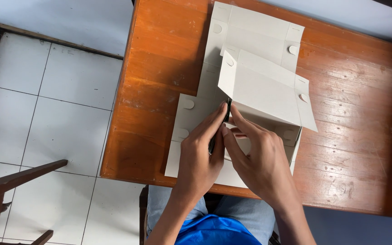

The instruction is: Assembling a cardboard box by folding flaps and tucking them into slots.

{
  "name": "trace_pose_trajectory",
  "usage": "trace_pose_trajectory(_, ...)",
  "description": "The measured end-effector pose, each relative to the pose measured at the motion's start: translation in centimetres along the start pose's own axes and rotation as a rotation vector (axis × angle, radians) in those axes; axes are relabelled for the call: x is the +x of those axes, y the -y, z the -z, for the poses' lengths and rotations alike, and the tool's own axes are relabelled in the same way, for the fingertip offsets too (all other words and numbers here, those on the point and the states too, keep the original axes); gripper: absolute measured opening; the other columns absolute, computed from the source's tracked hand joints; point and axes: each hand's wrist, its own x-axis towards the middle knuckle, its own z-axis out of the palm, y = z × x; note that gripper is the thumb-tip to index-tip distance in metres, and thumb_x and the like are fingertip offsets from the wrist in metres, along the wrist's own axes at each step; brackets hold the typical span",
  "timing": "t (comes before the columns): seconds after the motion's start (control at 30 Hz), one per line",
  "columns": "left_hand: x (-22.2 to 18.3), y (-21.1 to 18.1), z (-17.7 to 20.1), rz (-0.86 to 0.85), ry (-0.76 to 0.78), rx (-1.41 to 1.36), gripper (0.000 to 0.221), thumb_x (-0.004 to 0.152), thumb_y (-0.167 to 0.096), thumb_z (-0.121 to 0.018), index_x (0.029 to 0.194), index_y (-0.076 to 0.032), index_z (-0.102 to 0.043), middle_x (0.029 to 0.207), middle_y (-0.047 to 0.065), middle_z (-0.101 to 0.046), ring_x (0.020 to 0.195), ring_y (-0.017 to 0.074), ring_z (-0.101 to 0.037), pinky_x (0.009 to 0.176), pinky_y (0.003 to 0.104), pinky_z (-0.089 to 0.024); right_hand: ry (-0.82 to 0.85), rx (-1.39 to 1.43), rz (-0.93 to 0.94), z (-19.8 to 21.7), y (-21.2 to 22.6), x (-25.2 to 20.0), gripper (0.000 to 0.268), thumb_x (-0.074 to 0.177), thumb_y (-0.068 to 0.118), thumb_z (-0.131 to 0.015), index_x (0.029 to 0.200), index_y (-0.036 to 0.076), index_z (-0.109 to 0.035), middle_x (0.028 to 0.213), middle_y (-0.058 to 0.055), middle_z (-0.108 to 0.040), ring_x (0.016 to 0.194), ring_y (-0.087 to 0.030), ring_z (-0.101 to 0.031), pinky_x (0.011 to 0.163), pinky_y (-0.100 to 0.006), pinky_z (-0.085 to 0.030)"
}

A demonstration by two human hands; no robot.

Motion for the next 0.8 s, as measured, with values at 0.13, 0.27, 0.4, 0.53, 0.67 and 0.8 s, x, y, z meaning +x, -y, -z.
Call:
trace_pose_trajectory(0.13, -0.2, 0.5, -0.2, -0.018, 0.023, 0.039, 0.05, 0.097, 0.011, -0.052, 0.146, 0.002, -0.049, 0.148, 0.018, -0.058, 0.14, 0.0306, -0.058, 0.118, 0.039, -0.049, 0.079, 0.077, 0.041, 0.8, 0.1, 0.4, 0.054, 0.096, 0.023, -0.053, 0.148, 0.005, -0.052, 0.118, -0.005, -0.081, 0.116, -0.019, -0.074, 0.084, -0.032, -0.056)
trace_pose_trajectory(0.27, 0.0, -0.1, -0.1, 0.014, 0.03, 0.056, 0.045, 0.099, 0.002, -0.056, 0.144, 0.001, -0.051, 0.146, 0.019, -0.06, 0.138, 0.0311, -0.059, 0.116, 0.039, -0.05, 0.201, -0.042, -0.048, 1.7, 0.1, 0.6, 0.06, 0.097, 0.027, -0.046, 0.157, 0.022, -0.046, 0.091, 0.001, -0.076, 0.096, -0.025, -0.043, 0.067, -0.035, -0.049)
trace_pose_trajectory(0.4, 0.4, -0.2, 0.0, -0.008, -0.015, 0.213, 0.042, 0.096, -0.001, -0.06, 0.138, -0.001, -0.06, 0.137, 0.015, -0.068, 0.123, 0.0282, -0.069, 0.103, 0.038, -0.057, 0.177, -0.047, 0.012, 1.7, -1.5, 0.3, 0.058, 0.096, 0.026, -0.048, 0.154, 0.023, -0.048, 0.124, 0.002, -0.079, 0.099, -0.024, -0.079, 0.073, -0.034, -0.052)
trace_pose_trajectory(0.53, 1.6, -0.7, -0.1, -0.042, -0.08, 0.449, 0.023, 0.095, -0.013, -0.069, 0.116, -0.005, -0.07, 0.112, 0.006, -0.076, 0.098, 0.0248, -0.073, 0.081, 0.036, -0.057, -0.013, 0.037, 0.181, 2.0, -2.8, -1.1, 0.04, 0.097, 0.014, -0.058, 0.136, 0.012, -0.065, 0.111, 0.004, -0.082, 0.1, -0.007, -0.077, 0.073, -0.027, -0.055)
trace_pose_trajectory(0.67, 1.9, -0.2, -0.7, -0.096, -0.132, 0.603, 0.008, 0.091, -0.003, -0.067, 0.097, -0.007, -0.07, 0.087, 0.002, -0.068, 0.077, 0.0215, -0.066, 0.061, 0.034, -0.052, -0.371, -0.041, 0.063, 2.9, -5.5, -3.4, 0.01, 0.105, 0.018, -0.063, 0.102, 0.011, -0.07, 0.071, 0.002, -0.066, 0.06, -0.007, -0.058, 0.058, -0.026, -0.041)
trace_pose_trajectory(0.8, 1.3, -0.1, -1.7, -0.164, -0.182, 0.725, 0.007, 0.092, -0.002, -0.066, 0.091, -0.008, -0.064, 0.084, 0.003, -0.064, 0.076, 0.02, -0.063, 0.065, 0.032, -0.051, -0.434, -0.216, -0.177, 3.4, -9.5, -5.1, 0.049, 0.107, 0.042, -0.065, 0.069, 0.014, -0.054, 0.049, 0.004, -0.035, 0.05, -0.012, -0.029, 0.057, -0.029, -0.031)
